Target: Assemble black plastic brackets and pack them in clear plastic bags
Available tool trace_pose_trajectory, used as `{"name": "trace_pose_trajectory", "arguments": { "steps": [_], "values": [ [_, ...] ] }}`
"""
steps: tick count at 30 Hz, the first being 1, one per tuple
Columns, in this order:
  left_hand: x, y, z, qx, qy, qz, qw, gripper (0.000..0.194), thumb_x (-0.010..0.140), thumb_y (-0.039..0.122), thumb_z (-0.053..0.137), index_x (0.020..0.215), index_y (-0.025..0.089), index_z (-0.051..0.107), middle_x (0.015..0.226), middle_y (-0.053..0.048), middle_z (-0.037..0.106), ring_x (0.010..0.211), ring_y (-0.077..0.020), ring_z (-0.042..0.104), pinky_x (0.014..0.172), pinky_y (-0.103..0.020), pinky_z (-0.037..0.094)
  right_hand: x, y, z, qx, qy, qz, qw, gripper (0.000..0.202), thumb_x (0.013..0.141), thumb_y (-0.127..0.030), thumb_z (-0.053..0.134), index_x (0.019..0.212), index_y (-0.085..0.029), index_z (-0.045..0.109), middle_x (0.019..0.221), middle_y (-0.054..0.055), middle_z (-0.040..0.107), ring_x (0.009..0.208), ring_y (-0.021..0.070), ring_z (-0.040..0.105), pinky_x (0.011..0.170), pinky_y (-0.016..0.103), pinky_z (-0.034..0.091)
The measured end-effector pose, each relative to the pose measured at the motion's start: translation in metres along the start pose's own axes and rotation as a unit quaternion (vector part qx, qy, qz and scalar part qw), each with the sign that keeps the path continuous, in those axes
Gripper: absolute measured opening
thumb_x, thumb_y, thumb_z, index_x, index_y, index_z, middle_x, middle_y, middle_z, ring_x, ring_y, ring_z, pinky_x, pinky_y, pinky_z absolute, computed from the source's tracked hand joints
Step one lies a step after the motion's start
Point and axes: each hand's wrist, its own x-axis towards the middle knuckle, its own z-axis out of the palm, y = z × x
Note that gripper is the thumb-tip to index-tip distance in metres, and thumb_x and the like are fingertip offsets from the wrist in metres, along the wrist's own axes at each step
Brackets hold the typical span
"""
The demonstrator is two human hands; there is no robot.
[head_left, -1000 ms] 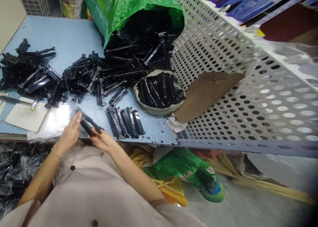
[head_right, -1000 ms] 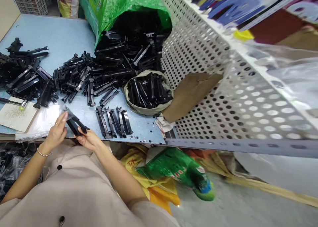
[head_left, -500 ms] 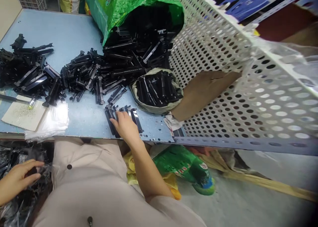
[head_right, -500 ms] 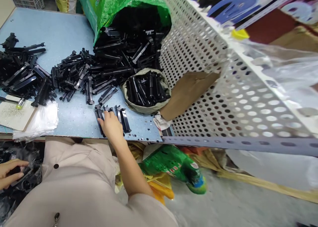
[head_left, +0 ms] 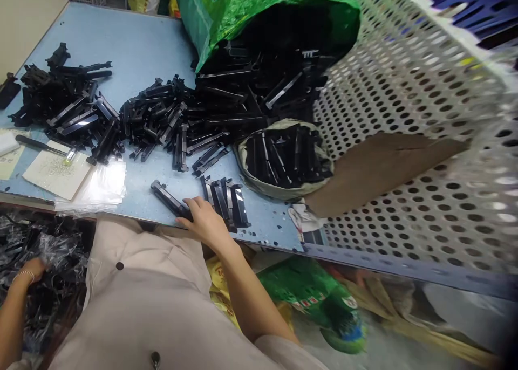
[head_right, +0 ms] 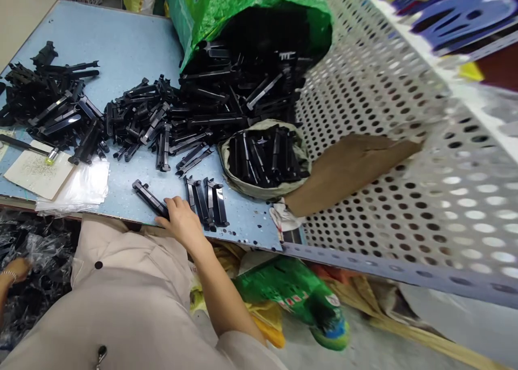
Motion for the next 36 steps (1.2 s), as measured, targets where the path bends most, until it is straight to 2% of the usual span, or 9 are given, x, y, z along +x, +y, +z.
{"name": "trace_pose_trajectory", "arguments": {
  "steps": [3,4,7,10,15,19,25,30,36],
  "values": [
    [0.026,0.073,-0.003,-0.129,0.013,0.038,0.991,0.042,0.075,0.058,0.067,0.059,0.021,0.056,0.049,0.000,0.056,0.050,-0.0185,0.053,0.054,-0.029,0.042,0.003,-0.003,0.005,-0.009,-0.005,0.013,1.000,0.027,0.099,-0.029,0.051,0.117,-0.015,0.065,0.112,0.015,0.065,0.108,0.0299,0.059,0.089,0.037,0.047],
    [0.031,0.107,-0.003,-0.169,0.040,0.111,0.979,0.039,0.081,0.058,0.063,0.068,0.021,0.061,0.057,0.000,0.061,0.057,-0.0187,0.056,0.060,-0.029,0.044,0.005,-0.004,0.008,0.013,0.003,0.025,1.000,0.025,0.099,-0.028,0.049,0.113,-0.015,0.065,0.109,0.015,0.066,0.106,0.0286,0.060,0.089,0.037,0.047],
    [0.048,0.202,0.003,-0.142,0.231,0.263,0.926,0.028,0.088,0.046,0.061,0.088,0.020,0.071,0.091,-0.009,0.071,0.088,-0.0248,0.064,0.079,-0.034,0.049,0.016,-0.008,0.015,0.152,0.018,0.046,0.987,0.023,0.097,-0.031,0.048,0.106,-0.017,0.065,0.101,0.011,0.066,0.098,0.0246,0.063,0.085,0.034,0.048],
    [0.074,0.250,0.010,-0.079,0.320,0.275,0.903,0.013,0.082,0.031,0.068,0.084,0.018,0.072,0.095,-0.012,0.066,0.091,-0.0268,0.061,0.076,-0.036,0.048,0.022,-0.012,0.022,0.328,0.011,0.050,0.943,0.022,0.093,-0.038,0.052,0.097,-0.020,0.064,0.090,0.005,0.065,0.083,0.0207,0.063,0.076,0.032,0.050],
    [0.109,0.227,-0.008,-0.288,0.236,0.200,0.906,0.021,0.069,0.033,0.077,0.063,0.019,0.063,0.067,-0.001,0.057,0.064,-0.0152,0.052,0.062,-0.028,0.041,0.027,-0.021,0.028,0.598,-0.025,0.088,0.796,0.028,0.082,-0.045,0.069,0.093,-0.020,0.066,0.080,0.000,0.059,0.070,0.0150,0.057,0.065,0.029,0.054],
    [0.107,0.211,-0.021,-0.506,0.110,0.120,0.847,0.041,0.054,0.047,0.087,0.068,0.016,0.064,0.059,0.003,0.054,0.053,-0.0088,0.043,0.052,-0.023,0.031,0.039,-0.038,0.026,0.731,-0.086,0.088,0.671,0.030,0.078,-0.042,0.078,0.093,-0.019,0.066,0.080,0.000,0.061,0.069,0.0124,0.057,0.062,0.024,0.056],
    [0.096,0.217,-0.014,-0.540,0.138,0.129,0.820,0.043,0.050,0.039,0.092,0.065,0.016,0.060,0.058,0.004,0.057,0.052,-0.0067,0.045,0.052,-0.022,0.033,0.082,-0.095,0.029,0.834,-0.240,0.060,0.493,0.024,0.086,-0.024,0.072,0.107,-0.018,0.063,0.107,0.007,0.071,0.083,0.0131,0.068,0.056,0.016,0.057],
    [0.094,0.210,-0.012,-0.542,0.134,0.151,0.816,0.036,0.057,0.038,0.089,0.071,0.014,0.066,0.066,0.001,0.063,0.057,-0.0084,0.050,0.057,-0.023,0.037,0.118,-0.135,0.051,0.847,-0.244,0.088,0.465,0.008,0.089,-0.013,0.068,0.094,-0.014,0.063,0.084,0.003,0.068,0.070,0.0100,0.065,0.056,0.015,0.058],
    [0.093,0.208,-0.009,-0.525,0.206,0.179,0.806,0.035,0.065,0.036,0.084,0.081,0.017,0.060,0.076,0.001,0.065,0.065,-0.0103,0.057,0.064,-0.023,0.046,0.126,-0.129,0.060,0.873,-0.225,0.126,0.414,0.009,0.090,-0.013,0.066,0.099,-0.013,0.063,0.090,0.006,0.072,0.074,0.0108,0.067,0.051,0.012,0.054]
  ]
}}
